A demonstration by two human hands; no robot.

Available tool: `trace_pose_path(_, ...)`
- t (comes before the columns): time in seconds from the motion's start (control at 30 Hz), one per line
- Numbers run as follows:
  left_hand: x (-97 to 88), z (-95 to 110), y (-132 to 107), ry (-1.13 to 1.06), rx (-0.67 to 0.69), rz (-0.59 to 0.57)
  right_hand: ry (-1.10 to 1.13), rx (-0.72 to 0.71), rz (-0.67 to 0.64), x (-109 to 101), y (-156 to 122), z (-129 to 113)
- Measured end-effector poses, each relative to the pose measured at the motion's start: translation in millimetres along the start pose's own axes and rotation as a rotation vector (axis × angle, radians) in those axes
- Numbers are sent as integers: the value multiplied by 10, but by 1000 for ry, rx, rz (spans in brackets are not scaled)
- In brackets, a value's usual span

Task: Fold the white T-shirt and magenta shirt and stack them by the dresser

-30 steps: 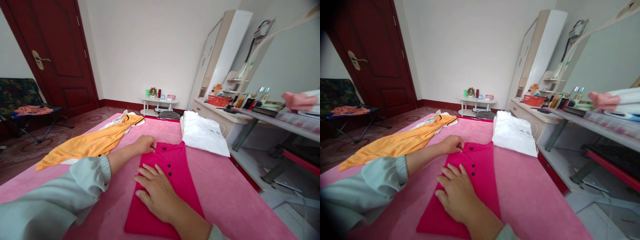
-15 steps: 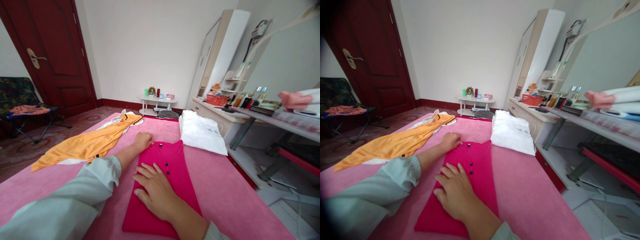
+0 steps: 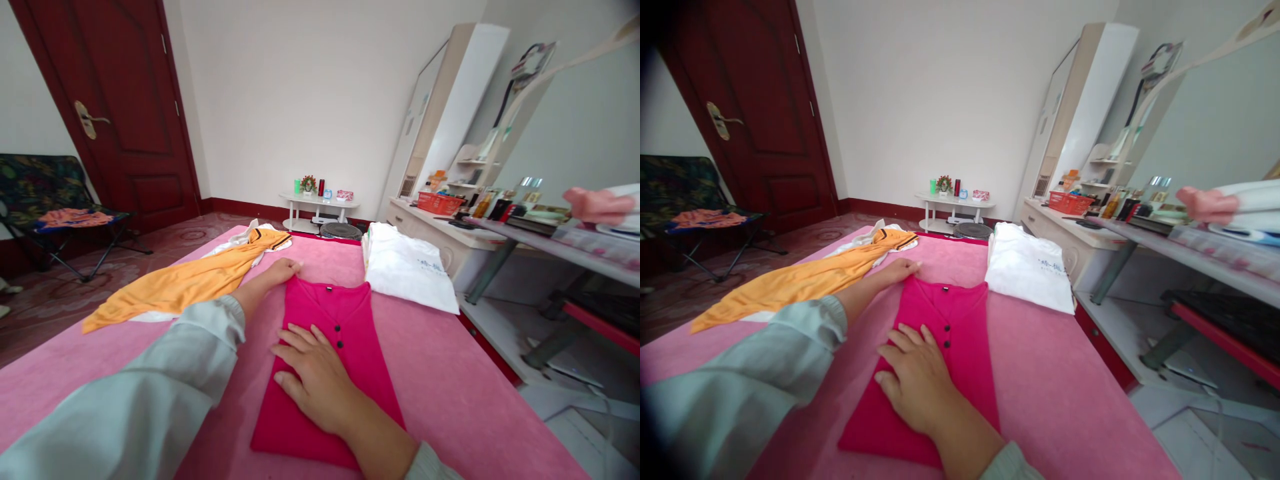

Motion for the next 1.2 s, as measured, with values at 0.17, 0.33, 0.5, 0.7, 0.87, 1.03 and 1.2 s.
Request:
trace_pose_path(0.17, -96, -120, -120, -330, 1, -134, -9, 2, 2, 4, 4, 2)
trace_pose_path(0.33, 11, -138, -60, -307, -59, -38, -18, 8, -12, 2, 8, 1)
trace_pose_path(0.5, -35, -23, -160, -85, -114, 182, -11, 1, -12, 5, 15, 13)
trace_pose_path(0.7, -14, 411, -562, 24, 63, 273, 26, -7, 16, -10, 9, 5)
trace_pose_path(0.87, 323, 543, -780, -236, 252, 38, 167, -34, 122, -52, 37, 56)
trace_pose_path(1.03, 376, 564, -877, -87, 281, 68, 332, 121, 446, -369, 10, 555)
trace_pose_path(1.2, 415, 679, -977, 148, 277, 149, 597, 454, 753, -733, -195, 1392)
Point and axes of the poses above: each hand's wrist, its own y-axis towards the middle knuckle, its own x-axis out of the palm, z = x × y, the point moved 6 cm from there along y, towards the middle knuckle, and after that the axes turned 1 degree about -z, right-handed, at the moved point
